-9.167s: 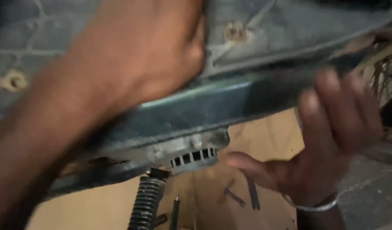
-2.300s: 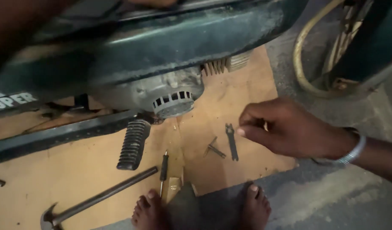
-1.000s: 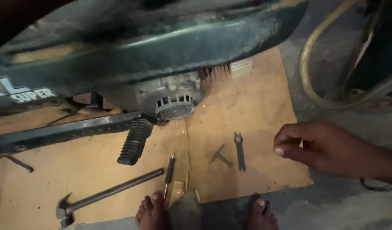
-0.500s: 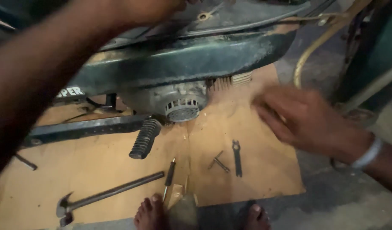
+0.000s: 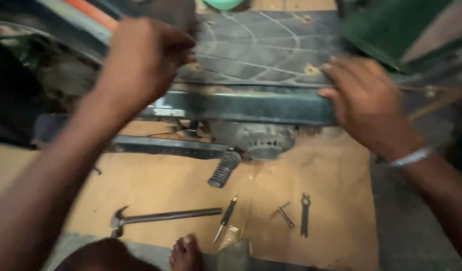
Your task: Repairing the body panels and screws of a moped using various hand tools.
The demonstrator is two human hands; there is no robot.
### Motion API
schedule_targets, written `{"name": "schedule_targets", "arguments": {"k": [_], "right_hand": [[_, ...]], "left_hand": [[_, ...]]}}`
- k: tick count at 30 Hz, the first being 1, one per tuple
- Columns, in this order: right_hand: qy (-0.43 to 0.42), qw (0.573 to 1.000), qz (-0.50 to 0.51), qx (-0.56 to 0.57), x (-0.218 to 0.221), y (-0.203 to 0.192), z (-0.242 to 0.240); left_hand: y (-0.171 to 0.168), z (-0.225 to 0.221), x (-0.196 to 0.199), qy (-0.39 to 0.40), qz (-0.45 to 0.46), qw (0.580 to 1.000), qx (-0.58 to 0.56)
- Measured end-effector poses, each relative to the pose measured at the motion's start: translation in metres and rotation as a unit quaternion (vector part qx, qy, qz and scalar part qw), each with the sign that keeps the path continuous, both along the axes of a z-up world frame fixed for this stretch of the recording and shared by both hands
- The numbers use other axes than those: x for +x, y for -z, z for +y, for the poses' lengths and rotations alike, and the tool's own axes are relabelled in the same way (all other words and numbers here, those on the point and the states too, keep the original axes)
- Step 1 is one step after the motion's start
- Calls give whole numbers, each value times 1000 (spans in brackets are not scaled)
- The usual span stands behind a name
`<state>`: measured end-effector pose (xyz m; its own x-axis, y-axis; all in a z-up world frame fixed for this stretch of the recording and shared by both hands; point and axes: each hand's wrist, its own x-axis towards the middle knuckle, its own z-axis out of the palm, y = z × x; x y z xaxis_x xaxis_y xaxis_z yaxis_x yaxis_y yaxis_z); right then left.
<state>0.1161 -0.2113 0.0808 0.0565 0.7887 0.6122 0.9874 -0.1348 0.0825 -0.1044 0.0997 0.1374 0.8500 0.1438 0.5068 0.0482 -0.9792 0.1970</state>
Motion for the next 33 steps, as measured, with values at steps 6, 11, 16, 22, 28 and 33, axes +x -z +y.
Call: {"name": "schedule_targets", "arguments": {"k": [6,11,16,22,28,33], "right_hand": [[12,996,-45,-74,-4,-23,-13],[161,970,176,-53,-63,-24,-1],[338,746,571,51,-105,12,18],[283,565,745,212,-133,69,44],[95,485,753,435,-158,74,69],[79,475,771,417,-163,65,90]], "left_hand": [[12,-6,-5,-87,-47,993,-62],[29,-85,-38,11,-151,971,-183],[66,-123,-44,139,-195,931,-274],[78,-102,-38,163,-183,922,-301],[86,-92,-32,128,-247,890,-361],[88,-90,-32,94,-268,880,-382]]}}
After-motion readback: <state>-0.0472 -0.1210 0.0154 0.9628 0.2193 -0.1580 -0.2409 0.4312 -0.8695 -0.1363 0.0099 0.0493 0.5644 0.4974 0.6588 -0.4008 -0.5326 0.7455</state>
